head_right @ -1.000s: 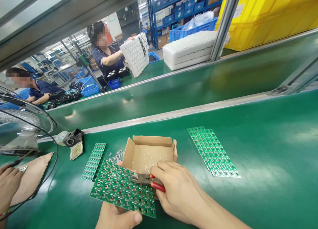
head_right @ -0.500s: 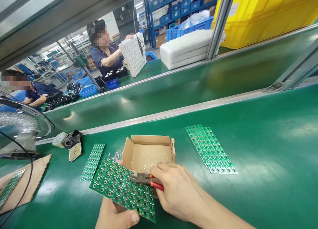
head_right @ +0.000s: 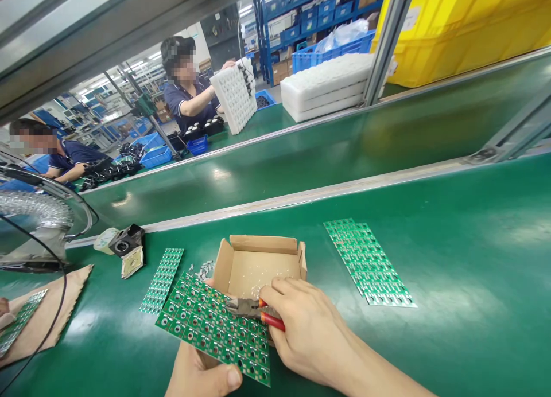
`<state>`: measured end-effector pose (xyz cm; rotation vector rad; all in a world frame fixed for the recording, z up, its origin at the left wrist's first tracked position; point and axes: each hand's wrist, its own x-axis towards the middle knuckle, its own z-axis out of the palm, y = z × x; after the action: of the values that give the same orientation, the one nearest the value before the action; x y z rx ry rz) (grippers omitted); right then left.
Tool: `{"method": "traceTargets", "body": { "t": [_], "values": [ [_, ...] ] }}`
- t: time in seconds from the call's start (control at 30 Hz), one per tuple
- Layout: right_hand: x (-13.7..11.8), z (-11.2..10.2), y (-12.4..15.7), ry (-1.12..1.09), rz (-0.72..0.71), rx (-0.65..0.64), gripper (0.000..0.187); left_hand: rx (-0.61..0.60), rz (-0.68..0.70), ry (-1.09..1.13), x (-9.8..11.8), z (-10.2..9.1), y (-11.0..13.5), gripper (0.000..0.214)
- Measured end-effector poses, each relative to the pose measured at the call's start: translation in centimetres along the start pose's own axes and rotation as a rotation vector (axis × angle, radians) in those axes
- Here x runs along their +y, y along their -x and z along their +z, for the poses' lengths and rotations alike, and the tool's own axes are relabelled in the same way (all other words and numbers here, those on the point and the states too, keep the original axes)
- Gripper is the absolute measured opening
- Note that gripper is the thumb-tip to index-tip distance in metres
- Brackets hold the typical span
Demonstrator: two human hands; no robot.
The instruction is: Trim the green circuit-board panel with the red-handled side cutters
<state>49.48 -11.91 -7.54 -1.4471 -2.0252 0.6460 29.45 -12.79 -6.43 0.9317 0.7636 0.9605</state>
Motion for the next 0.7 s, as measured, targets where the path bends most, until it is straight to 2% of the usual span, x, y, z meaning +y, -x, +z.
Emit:
{"method": "traceTargets", "body": {
  "t": [0.13, 0.33, 0.5, 0.7],
  "values": [
    [0.11, 0.09, 0.07, -0.007, -0.005, -0.017, 0.009, -0.009, -0.011, -0.027, 0.1, -0.01, -0.01, 0.112],
    [0.08, 0.28, 0.22, 0.03, -0.043, 0.041, 0.013, -0.013, -0.037, -0.051, -0.28, -0.43, 0.22, 0.111],
    [0.18, -0.09, 0.18, 0.012, -0.04, 0.027, 0.011, -0.024, 0.025, -0.019, -0.46, -0.76, 0.0, 0.111],
    [-0.11, -0.49, 0.21, -0.055, -0.036, -0.029, 0.011, 0.001, 0.043, -0.036, -0.42, -0.83, -0.22, 0.133]
  ]
}}
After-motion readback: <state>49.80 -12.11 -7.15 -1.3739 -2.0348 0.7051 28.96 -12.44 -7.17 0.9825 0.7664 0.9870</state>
